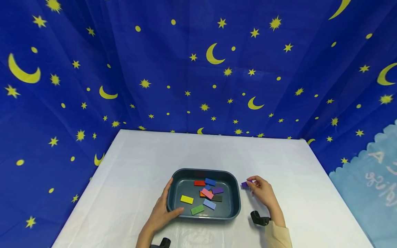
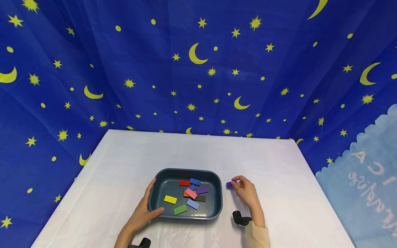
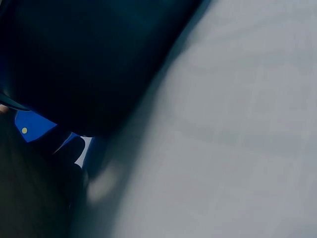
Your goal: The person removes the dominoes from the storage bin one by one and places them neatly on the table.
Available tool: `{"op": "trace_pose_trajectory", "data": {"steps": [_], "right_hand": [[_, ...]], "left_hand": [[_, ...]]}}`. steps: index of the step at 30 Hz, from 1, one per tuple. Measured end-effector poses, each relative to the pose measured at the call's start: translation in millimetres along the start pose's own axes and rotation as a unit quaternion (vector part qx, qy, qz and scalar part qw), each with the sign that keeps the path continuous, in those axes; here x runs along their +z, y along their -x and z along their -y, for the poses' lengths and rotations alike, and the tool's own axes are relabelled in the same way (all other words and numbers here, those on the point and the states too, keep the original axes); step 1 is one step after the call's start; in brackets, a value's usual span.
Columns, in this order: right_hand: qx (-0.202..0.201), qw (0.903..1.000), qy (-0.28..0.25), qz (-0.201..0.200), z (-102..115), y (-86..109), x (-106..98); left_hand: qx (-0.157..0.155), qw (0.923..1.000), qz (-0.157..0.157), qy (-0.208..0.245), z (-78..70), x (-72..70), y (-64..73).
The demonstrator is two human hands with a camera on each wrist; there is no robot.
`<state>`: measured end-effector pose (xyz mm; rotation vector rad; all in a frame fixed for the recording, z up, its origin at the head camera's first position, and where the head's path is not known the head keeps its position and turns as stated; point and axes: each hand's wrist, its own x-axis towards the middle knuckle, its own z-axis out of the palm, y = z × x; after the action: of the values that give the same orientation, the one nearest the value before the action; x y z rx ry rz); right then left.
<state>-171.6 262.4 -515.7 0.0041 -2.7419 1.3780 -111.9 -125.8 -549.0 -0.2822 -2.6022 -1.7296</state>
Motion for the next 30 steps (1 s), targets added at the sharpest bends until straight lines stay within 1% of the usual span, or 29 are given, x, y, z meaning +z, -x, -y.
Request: {"op": "trace_pose_trajectory", "data": {"steps": [5, 9, 18, 19, 23, 25, 26, 30], "right_hand": [[0.019, 0.9997, 0.001, 0.016, -4, 2.9, 0], [0.031, 0.9991, 0.019, 0.024, -7, 4.3, 0], [0.032, 0.9971, 0.062, 0.030, -7, 4.9, -2], [0.034, 0.9968, 0.066, 0.030, -7, 4.9, -3], [0.038, 0.9956, 0.080, 0.032, -10, 4.7, -3], [0.036, 0.9952, 0.085, 0.031, -12, 4.4, -2], [0.035, 0.9951, 0.088, 0.030, -13, 4.2, -2], [0.027, 0.9948, 0.094, 0.027, -14, 4.1, -2]], "left_hand": [[-0.002, 1.0000, 0.001, 0.004, 0.8, 0.2, 0.0], [-0.002, 1.0000, 0.002, 0.004, 2.1, 0.6, -0.2], [0.005, 1.0000, -0.004, 0.005, 4.2, 1.1, -1.3], [0.003, 1.0000, -0.003, 0.007, 2.4, 0.7, -1.1], [-0.002, 0.9999, 0.004, 0.016, -22.5, -5.3, 2.2], [-0.009, 0.9998, 0.007, 0.018, -25.7, -6.0, 2.3], [-0.008, 0.9998, 0.007, 0.015, -25.1, -5.9, 2.3], [-0.003, 0.9999, 0.002, 0.012, -1.0, -0.6, -0.8]]}}
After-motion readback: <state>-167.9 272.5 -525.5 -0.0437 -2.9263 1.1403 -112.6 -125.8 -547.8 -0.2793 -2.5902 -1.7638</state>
